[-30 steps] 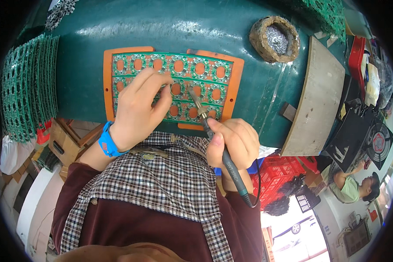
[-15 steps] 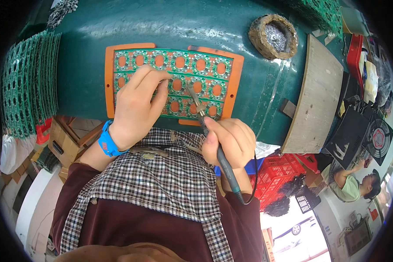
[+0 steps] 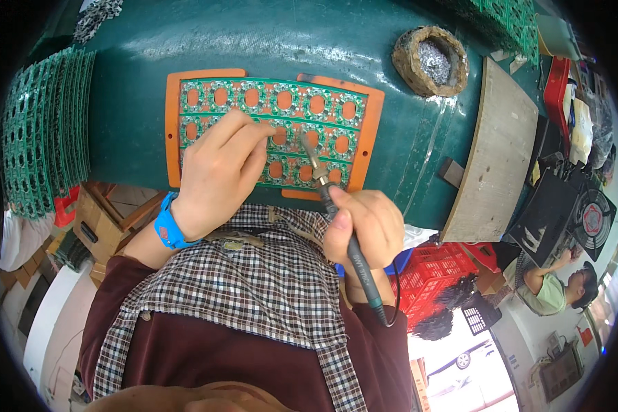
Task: The person solders components onto a circuit board panel mounted in a fixture using a soldering iron. The person removes the completed panel, places a new circuit board panel from a stack into the fixture, and solders the components on the new panel.
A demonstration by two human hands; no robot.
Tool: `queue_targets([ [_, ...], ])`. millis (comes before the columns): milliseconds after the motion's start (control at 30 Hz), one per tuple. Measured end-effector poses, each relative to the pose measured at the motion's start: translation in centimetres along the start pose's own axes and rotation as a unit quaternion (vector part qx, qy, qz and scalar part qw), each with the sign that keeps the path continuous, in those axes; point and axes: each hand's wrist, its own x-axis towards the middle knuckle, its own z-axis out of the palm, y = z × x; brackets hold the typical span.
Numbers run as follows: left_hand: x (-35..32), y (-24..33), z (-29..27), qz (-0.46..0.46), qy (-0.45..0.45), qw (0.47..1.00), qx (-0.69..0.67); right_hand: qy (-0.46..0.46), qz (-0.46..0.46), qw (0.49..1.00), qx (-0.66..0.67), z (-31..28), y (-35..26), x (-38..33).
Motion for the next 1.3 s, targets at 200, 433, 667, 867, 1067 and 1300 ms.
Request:
queue_targets([
  [200,0.2,-0.2,-0.1,0.000,0.036,0.999,-0.011,0.009,0.025,1.000,-0.007,0.5,0.6,2.1],
  [433,-0.3,-0.3,-0.2,0.005,0.040,0.999,-0.004,-0.028,0.044,0.999,-0.006,0.9,0.6,2.7],
  [667,-1.4,0.2,-0.1,0.006,0.023,0.999,-0.046,0.013,0.024,0.999,-0.038,-0.9,-0.4,0.5],
  [867,-2.9,0.1,0.7,0.028,-0.015,0.999,-0.026,-0.023,0.043,0.999,-0.007,-1.9,-1.1,-2.6],
  [1067,-3.0,0.3,1.0,0.035,-0.023,0.999,-0.023,0.012,0.007,1.000,0.014,-1.1,-0.5,-3.2],
  [1300,-2.9,0.5,1.5,0.027,-0.018,0.999,-0.004,-0.002,0.000,1.000,0.013,-0.7,0.1,-3.2],
])
